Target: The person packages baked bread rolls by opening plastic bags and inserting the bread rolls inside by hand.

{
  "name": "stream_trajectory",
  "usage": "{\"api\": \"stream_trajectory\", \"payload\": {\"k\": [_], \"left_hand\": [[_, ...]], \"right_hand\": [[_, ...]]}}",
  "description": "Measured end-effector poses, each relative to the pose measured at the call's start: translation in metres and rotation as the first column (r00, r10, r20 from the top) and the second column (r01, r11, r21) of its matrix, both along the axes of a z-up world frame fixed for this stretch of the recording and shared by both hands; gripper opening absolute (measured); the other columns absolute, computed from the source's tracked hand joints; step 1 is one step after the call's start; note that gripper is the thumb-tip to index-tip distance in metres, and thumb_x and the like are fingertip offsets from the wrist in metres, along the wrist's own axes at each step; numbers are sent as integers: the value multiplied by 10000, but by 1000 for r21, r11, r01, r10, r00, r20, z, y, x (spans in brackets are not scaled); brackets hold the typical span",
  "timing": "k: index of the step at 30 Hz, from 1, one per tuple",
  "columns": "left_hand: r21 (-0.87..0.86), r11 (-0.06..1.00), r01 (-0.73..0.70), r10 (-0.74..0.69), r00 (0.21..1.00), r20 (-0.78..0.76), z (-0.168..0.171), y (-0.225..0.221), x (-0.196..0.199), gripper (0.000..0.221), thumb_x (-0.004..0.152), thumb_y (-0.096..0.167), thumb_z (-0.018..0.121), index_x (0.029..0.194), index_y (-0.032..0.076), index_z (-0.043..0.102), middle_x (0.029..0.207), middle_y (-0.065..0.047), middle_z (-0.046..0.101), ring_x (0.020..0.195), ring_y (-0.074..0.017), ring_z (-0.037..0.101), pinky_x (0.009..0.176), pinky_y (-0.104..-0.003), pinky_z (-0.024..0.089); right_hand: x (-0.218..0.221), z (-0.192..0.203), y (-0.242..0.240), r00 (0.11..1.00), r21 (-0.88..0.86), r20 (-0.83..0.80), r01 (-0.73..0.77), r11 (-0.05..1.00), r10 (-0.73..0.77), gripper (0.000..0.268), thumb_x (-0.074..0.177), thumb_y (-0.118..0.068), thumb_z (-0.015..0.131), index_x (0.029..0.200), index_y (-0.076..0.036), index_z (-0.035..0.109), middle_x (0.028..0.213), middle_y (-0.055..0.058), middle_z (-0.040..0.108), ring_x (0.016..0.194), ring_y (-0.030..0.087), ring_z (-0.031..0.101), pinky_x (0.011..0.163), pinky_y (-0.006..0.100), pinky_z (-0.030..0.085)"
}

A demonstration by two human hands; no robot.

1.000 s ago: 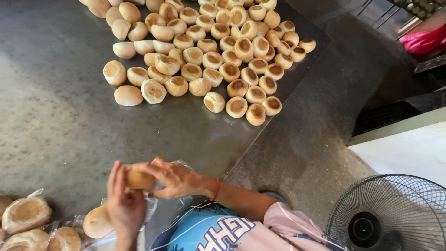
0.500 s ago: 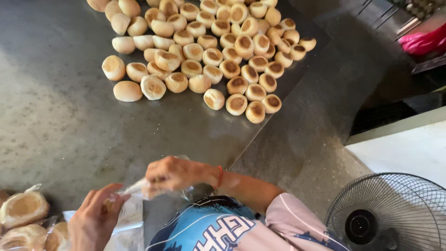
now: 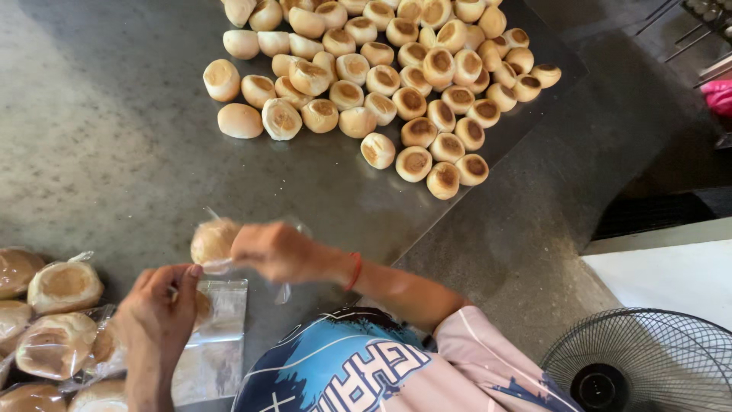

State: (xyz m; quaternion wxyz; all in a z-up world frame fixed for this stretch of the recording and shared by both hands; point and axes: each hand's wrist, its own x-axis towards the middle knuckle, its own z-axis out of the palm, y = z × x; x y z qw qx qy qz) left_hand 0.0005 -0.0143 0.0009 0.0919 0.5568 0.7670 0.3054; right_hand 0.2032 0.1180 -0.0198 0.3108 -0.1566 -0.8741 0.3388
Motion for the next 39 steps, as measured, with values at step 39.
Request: {"api": "stream_trajectory", "payload": {"k": [39], "left_hand": [[349,916,-198,-106,719,687,-31,-4,25,238,1039,209,681,982,13,804,1120,-65,709,1009,-113,669,842,-279,558]], "right_hand": [[-34,21,-9,978,148,-99,-168,975,183,19,1037,-50,635,1050,-46,622,1063,122,630,874,306,663,768,409,552]]}}
